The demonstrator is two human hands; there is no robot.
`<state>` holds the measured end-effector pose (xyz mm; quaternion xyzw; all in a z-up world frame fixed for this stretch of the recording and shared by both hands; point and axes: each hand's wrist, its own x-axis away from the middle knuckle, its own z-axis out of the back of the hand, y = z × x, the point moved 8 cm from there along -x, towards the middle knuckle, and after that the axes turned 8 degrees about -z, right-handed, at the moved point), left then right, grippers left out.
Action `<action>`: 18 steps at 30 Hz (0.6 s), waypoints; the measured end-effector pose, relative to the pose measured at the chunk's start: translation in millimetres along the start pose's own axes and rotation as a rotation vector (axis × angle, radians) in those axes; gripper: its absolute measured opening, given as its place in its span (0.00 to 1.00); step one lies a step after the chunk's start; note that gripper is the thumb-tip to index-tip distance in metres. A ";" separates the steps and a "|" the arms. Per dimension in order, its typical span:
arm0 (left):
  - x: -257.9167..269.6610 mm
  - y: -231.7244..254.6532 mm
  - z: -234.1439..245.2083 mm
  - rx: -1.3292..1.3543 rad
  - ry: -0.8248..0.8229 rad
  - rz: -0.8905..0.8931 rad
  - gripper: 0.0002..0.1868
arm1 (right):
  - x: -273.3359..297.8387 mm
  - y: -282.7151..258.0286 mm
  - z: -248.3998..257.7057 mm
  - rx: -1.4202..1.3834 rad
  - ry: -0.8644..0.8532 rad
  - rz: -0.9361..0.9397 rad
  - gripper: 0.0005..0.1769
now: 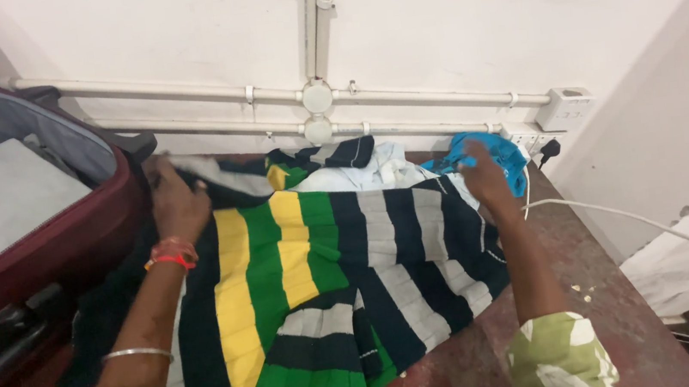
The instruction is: The person folds a pair of light-colored jeans and places them into an open suitcase. Then the person folds a striped sweater and places it into the suitcase. Finally, the person picks up a light blue shirt and begins to fold it.
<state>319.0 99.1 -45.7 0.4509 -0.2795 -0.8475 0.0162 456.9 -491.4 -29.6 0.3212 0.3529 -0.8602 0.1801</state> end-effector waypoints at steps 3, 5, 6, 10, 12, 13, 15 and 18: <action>35.0 -16.5 -50.7 -0.122 -0.353 0.118 0.42 | 19.3 57.5 -50.4 0.174 -0.428 -0.336 0.18; 58.7 -20.3 -69.0 -0.152 -0.426 0.112 0.42 | 41.2 63.4 -68.0 0.343 -0.686 -0.273 0.24; 68.5 -22.4 -74.9 -0.168 -0.460 0.106 0.42 | 51.0 62.2 -73.0 0.427 -0.812 -0.241 0.28; 107.4 -28.2 -80.0 -0.379 -0.568 0.072 0.40 | 53.7 43.0 -54.8 0.637 -0.916 -0.325 0.30; 108.8 -13.7 -66.2 -0.483 -0.427 -0.080 0.35 | 31.8 19.9 -48.2 0.757 -0.943 -0.343 0.31; 108.2 -9.8 -62.4 -0.475 -0.397 -0.089 0.34 | 15.7 7.9 -39.2 0.798 -0.863 -0.380 0.30; 105.6 -2.4 -53.8 -0.460 -0.340 -0.102 0.32 | -15.0 -17.9 -30.0 0.876 -0.706 -0.450 0.27; 100.4 -7.3 -53.5 -0.479 -0.409 -0.010 0.27 | -56.5 -73.9 -32.7 0.711 -0.227 -0.334 0.17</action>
